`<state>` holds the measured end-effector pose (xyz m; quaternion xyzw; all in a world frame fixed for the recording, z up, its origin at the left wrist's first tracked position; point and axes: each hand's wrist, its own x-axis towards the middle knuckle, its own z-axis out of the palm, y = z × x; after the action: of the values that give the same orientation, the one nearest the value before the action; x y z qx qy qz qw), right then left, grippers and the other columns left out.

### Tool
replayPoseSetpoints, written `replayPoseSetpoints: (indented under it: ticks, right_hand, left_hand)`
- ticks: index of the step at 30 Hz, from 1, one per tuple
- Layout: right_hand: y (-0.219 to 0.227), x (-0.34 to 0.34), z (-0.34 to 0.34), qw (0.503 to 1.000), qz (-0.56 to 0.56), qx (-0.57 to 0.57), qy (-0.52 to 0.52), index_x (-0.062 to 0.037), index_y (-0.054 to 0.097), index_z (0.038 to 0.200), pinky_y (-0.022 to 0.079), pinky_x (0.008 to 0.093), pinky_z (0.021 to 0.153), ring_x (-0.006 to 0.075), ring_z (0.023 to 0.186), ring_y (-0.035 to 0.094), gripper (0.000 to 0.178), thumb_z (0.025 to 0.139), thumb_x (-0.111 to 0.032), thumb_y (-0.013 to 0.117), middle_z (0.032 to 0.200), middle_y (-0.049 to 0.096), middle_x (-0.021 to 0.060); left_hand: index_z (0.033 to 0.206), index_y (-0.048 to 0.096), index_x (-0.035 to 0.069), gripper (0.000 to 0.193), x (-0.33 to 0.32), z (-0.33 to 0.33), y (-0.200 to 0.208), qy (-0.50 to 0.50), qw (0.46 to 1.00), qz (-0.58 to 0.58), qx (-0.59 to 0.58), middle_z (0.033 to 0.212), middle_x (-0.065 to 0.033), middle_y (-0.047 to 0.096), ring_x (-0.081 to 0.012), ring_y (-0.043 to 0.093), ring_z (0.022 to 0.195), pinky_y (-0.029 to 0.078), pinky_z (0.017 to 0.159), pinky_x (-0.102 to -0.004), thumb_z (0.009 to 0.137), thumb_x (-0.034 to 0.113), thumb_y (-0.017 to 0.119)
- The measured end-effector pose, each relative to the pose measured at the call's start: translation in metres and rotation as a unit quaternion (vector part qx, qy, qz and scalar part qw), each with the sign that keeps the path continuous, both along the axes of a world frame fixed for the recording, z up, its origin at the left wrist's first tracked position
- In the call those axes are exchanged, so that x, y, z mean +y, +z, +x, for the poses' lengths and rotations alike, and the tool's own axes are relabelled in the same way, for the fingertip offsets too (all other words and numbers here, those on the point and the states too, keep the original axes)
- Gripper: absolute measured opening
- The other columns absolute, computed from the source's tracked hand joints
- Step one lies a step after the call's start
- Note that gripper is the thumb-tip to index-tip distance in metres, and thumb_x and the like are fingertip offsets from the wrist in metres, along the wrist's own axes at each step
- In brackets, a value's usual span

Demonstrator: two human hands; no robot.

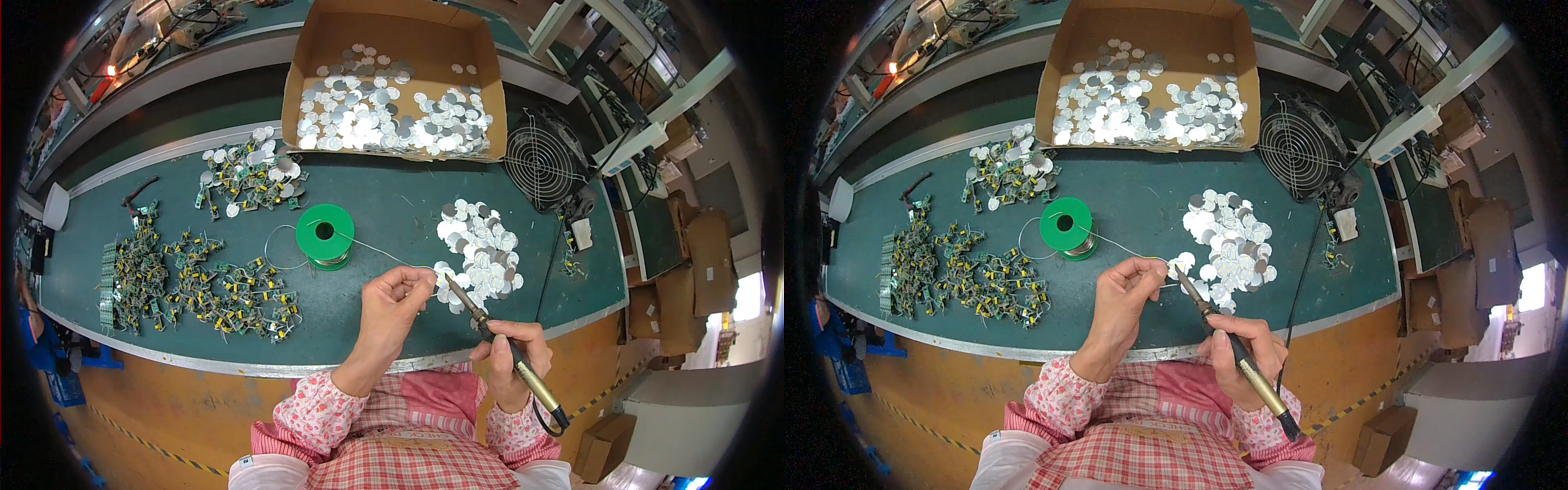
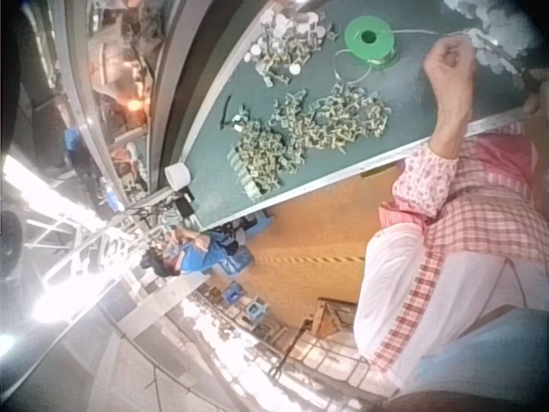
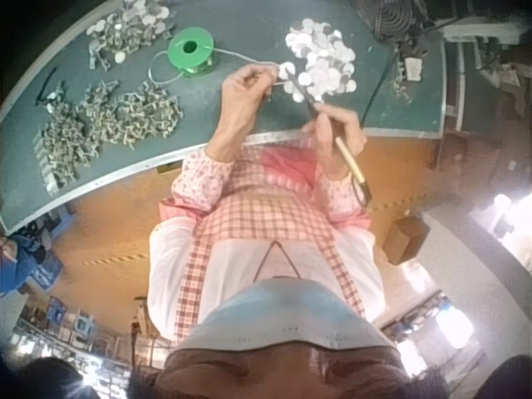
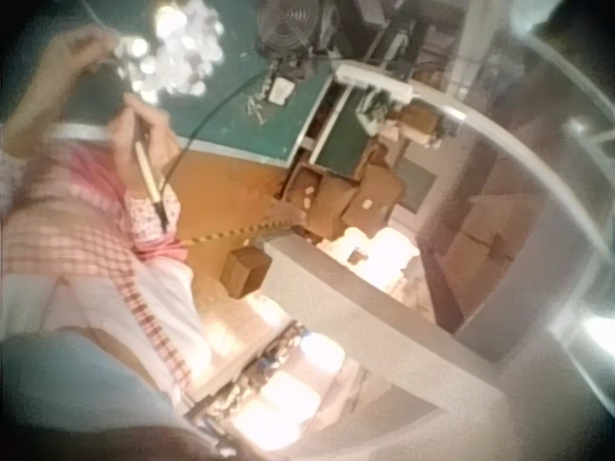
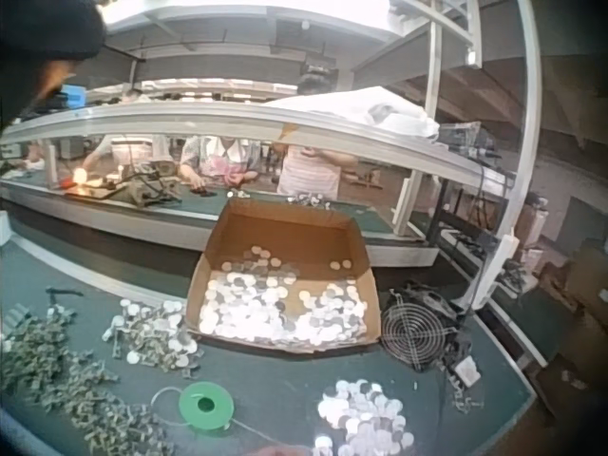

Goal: The person solders small circuit boards onto circular LED plates using a soldering iron and solder wire.

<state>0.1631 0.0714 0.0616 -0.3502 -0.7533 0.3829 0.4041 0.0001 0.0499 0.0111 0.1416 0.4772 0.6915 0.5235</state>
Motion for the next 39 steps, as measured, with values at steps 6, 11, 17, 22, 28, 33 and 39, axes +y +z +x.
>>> replayPoseSetpoints:
  ticks: [6,11,17,22,28,33,39]
  right_hand:
    - [0.0,0.003,-0.006,1.0,0.0,-0.003,-0.001,0.0029,0.055,0.094,0.049,0.0233,0.049,0.0142,0.053,0.063,0.014,0.086,-0.009,0.054,0.068,0.063,0.0119]
    - [-0.002,0.004,-0.008,1.0,0.009,0.003,-0.002,0.0015,0.057,0.094,0.048,0.0221,0.047,0.0115,0.052,0.063,0.013,0.086,-0.009,0.057,0.059,0.063,0.0079]
    - [-0.003,-0.002,-0.006,0.998,0.056,-0.024,0.017,0.0024,0.057,0.093,0.049,0.0233,0.047,0.0127,0.053,0.064,0.013,0.087,-0.009,0.056,0.062,0.063,0.0089]
    - [-0.007,0.001,-0.006,0.982,-0.09,0.146,-0.082,0.0015,0.054,0.101,0.052,0.0269,0.059,0.0158,0.067,0.065,0.016,0.087,-0.007,0.056,0.077,0.064,0.0127]
    - [-0.028,0.01,-0.029,0.991,-0.1,0.072,-0.041,-0.0005,0.05,0.107,0.05,0.024,0.072,0.0122,0.083,0.062,0.028,0.083,0.001,0.063,0.1,0.064,0.0106]
    - [-0.029,0.013,-0.024,0.991,-0.09,0.092,-0.029,-0.0014,0.051,0.106,0.049,0.0225,0.07,0.0097,0.081,0.061,0.024,0.085,0.001,0.061,0.1,0.065,0.0101]
    - [-0.023,0.021,-0.012,0.998,-0.053,0.044,-0.007,-0.0035,0.054,0.104,0.047,0.0209,0.067,0.0071,0.076,0.059,0.021,0.084,0.0,0.061,0.098,0.067,0.008]
  left_hand:
    - [0.09,0.064,-0.003,0.011,0.0,0.0,0.001,-0.003,1.0,0.008,-0.005,0.081,-0.0017,0.062,-0.0048,0.048,0.065,0.038,0.06,-0.0188,0.083,0.006,0.064]
    - [0.089,0.064,-0.003,0.011,-0.001,-0.001,0.003,0.0,1.0,0.01,-0.008,0.081,-0.002,0.062,-0.005,0.049,0.065,0.039,0.06,-0.019,0.082,0.005,0.063]
    - [0.091,0.065,-0.002,0.014,-0.003,0.0,0.002,0.0,1.0,0.02,-0.014,0.073,0.0021,0.06,-0.0026,0.048,0.062,0.038,0.056,-0.0166,0.084,0.01,0.064]
    - [0.089,0.065,-0.002,0.011,-0.007,-0.002,0.003,-0.006,1.0,0.011,-0.023,0.077,-0.0007,0.06,-0.0062,0.048,0.064,0.038,0.061,-0.0205,0.082,0.007,0.064]
    - [0.093,0.064,-0.001,0.014,-0.015,0.011,0.001,-0.055,0.998,0.018,-0.009,0.077,0.0003,0.061,-0.0037,0.05,0.066,0.04,0.06,-0.0177,0.086,0.01,0.064]
    - [0.092,0.061,0.0,0.01,-0.017,0.008,0.003,-0.169,0.984,0.037,0.049,0.083,-0.0008,0.061,-0.0059,0.053,0.072,0.043,0.064,-0.0203,0.087,0.008,0.061]
    - [0.092,0.061,0.0,0.009,-0.015,-0.003,0.004,-0.243,0.965,0.042,0.09,0.082,-0.0007,0.06,-0.0048,0.053,0.071,0.044,0.062,-0.0195,0.086,0.007,0.062]
